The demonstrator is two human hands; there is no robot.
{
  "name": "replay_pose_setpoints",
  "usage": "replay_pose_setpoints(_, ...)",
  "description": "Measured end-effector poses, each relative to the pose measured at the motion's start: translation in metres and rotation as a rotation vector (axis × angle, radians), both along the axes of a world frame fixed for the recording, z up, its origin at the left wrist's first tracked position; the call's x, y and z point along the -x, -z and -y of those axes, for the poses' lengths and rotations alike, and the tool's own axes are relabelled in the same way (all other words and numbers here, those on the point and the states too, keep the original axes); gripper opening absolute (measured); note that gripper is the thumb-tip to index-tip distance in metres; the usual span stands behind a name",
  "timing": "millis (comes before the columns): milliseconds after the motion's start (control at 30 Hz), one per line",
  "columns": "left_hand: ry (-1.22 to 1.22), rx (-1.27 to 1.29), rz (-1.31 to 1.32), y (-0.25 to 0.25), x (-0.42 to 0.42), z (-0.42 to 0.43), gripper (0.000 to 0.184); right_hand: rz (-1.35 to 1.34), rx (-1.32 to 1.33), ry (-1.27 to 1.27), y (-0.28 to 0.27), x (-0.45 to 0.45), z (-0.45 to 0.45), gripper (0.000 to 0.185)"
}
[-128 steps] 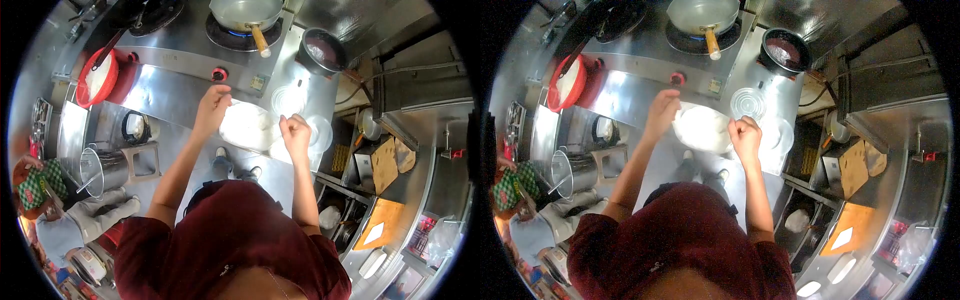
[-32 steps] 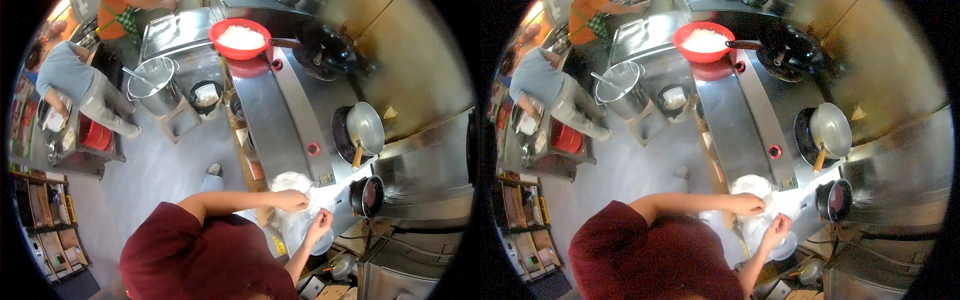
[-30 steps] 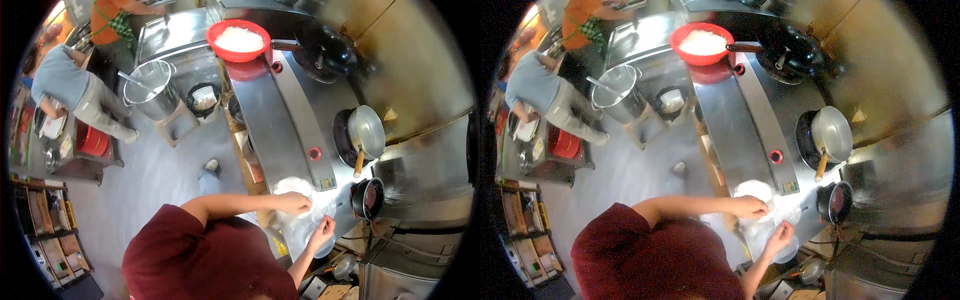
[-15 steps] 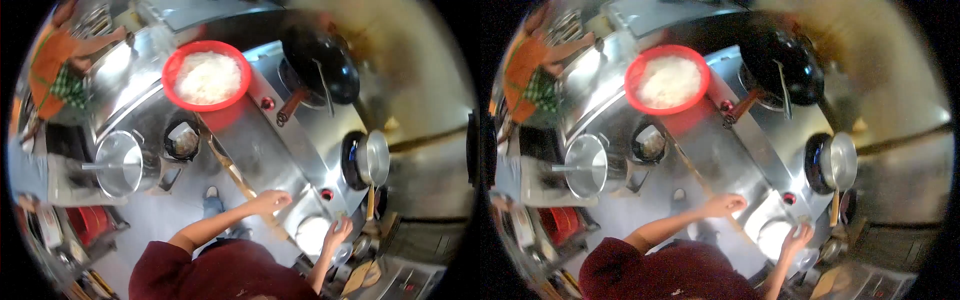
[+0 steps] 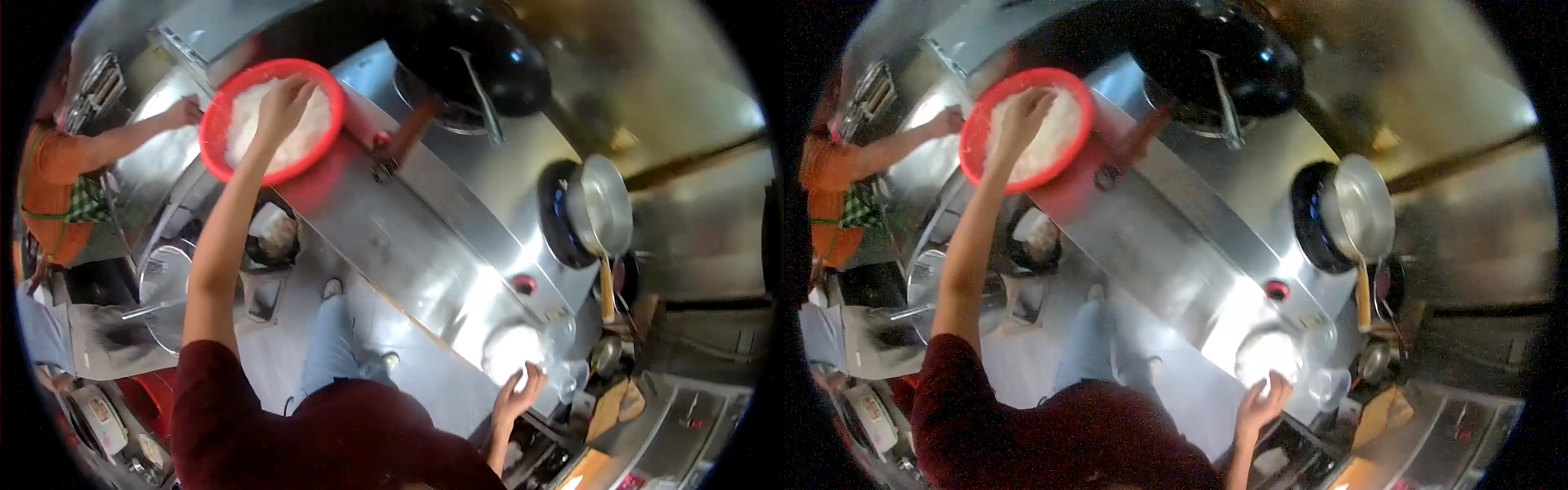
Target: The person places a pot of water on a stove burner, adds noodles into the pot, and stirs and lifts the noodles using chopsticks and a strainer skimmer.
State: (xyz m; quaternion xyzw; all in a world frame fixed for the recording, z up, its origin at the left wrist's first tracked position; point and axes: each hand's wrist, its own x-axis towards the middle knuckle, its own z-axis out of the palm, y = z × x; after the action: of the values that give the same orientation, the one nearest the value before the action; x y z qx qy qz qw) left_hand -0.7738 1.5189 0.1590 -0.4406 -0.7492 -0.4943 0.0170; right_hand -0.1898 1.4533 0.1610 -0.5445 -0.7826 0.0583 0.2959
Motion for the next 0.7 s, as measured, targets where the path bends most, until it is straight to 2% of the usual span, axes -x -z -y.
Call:
replay_pose_setpoints(67, 0.105, 0.154, -0.095, 0.016, 0.086, -0.060, 0.019, -0.017, 0.006, -0.014, 0.018, 0.018, 0.010, 0.019)
replay_pose_setpoints(100, 0.066, 0.249, -0.173, 0.016, 0.104, -0.089, 0.021, -0.001, 0.118, 0.016, 0.022, 0.043, 0.014, 0.019)
replay_pose_setpoints(133, 0.100, 0.351, -0.099, 0.024, 0.123, -0.116, 0.023, 0.123, 0.095, -0.094, 0.031, 0.062, 0.014, 0.019)
replay_pose_setpoints(167, 0.205, 0.365, 0.011, 0.056, 0.156, -0.154, 0.024, 0.139, 0.170, -0.101, 0.038, 0.089, 0.016, 0.018)
replay_pose_setpoints(200, 0.304, 0.430, -0.086, 0.081, 0.180, -0.190, 0.028, 0.130, 0.233, -0.078, 0.049, 0.112, 0.020, 0.027)
replay_pose_setpoints(233, 0.260, 0.570, -0.215, 0.093, 0.171, -0.214, 0.033, 0.003, 0.223, -0.091, 0.061, 0.124, 0.028, 0.018)
replay_pose_setpoints(267, 0.293, 0.700, -0.261, 0.113, 0.176, -0.238, 0.045, 0.073, 0.304, -0.049, 0.064, 0.149, 0.031, 0.020)
replay_pose_setpoints(300, 0.275, 0.645, -0.199, 0.138, 0.177, -0.250, 0.056, 0.089, 0.390, -0.068, 0.064, 0.171, 0.032, 0.020)
replay_pose_setpoints(367, 0.273, 0.730, -0.115, 0.165, 0.172, -0.274, 0.066, 0.042, 0.511, -0.001, 0.065, 0.195, 0.042, 0.018)
replay_pose_setpoints(467, 0.466, 0.669, -0.127, 0.181, 0.174, -0.280, 0.057, 0.072, 0.536, 0.085, 0.059, 0.214, 0.040, 0.017)
replay_pose_setpoints(567, 0.355, 0.774, -0.080, 0.156, 0.187, -0.282, 0.052, 0.090, 0.522, 0.105, 0.054, 0.222, 0.025, 0.015)
replay_pose_setpoints(633, 0.148, 0.363, 0.145, 0.128, 0.211, -0.263, 0.050, 0.031, 0.489, 0.048, 0.062, 0.215, 0.017, 0.009)
replay_pose_setpoints(700, 0.538, -0.138, 0.783, 0.087, 0.230, -0.243, 0.032, -0.085, 0.471, -0.053, 0.100, 0.189, 0.016, 0.007)
